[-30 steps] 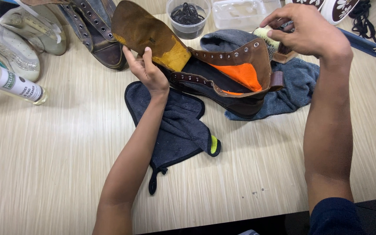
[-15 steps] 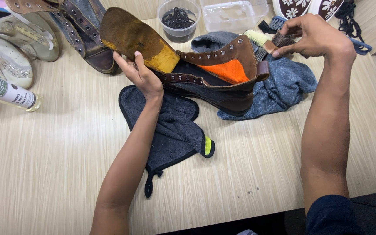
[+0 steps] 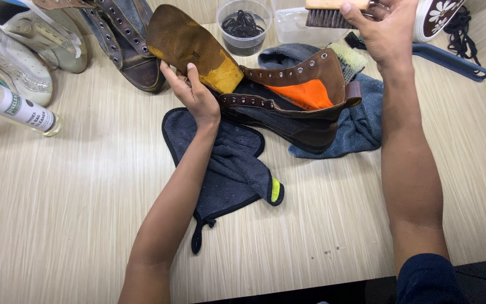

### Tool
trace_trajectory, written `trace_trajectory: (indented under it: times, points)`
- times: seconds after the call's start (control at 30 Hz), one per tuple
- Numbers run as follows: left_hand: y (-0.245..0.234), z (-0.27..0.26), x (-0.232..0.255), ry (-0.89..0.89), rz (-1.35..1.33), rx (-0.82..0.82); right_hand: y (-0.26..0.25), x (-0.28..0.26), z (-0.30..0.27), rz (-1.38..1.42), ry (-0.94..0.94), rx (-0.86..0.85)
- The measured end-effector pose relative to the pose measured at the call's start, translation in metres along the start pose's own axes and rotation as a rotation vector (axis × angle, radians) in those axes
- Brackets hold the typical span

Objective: The person scrubs a brown high-top sneaker with a brush and cleaning solution, then wipes it with a cloth. They repeat the process on the other shoe, scrubbing the exterior and wiping with a cloth.

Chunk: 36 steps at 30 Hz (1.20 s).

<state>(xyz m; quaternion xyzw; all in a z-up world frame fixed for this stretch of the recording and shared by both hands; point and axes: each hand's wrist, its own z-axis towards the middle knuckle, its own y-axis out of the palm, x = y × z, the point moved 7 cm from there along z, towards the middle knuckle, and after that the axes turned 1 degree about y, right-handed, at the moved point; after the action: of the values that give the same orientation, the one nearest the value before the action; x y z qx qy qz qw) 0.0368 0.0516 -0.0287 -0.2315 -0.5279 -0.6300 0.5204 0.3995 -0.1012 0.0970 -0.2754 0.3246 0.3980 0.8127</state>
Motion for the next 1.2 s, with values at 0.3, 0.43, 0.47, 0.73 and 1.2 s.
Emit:
trace_trajectory:
  times: [0.3,0.43,0.47,0.73,1.2]
  points:
    - [0.002,-0.001,0.008,0.040,0.041,-0.021,0.041,0.018,0.001,-0.081,0.156,0.175]
    - [0.003,-0.001,0.007,0.028,0.040,-0.027,0.051,0.037,0.006,-0.146,0.082,-0.029]
    - [0.003,0.000,0.007,0.029,0.039,-0.024,0.056,0.037,0.008,-0.145,0.081,-0.032]
    - [0.004,0.000,0.017,0.072,0.122,-0.035,0.091,0.032,0.028,-0.245,0.129,-0.112]
    - [0.002,0.003,0.006,0.078,0.136,-0.016,0.100,0.038,0.022,-0.031,0.396,-0.063]
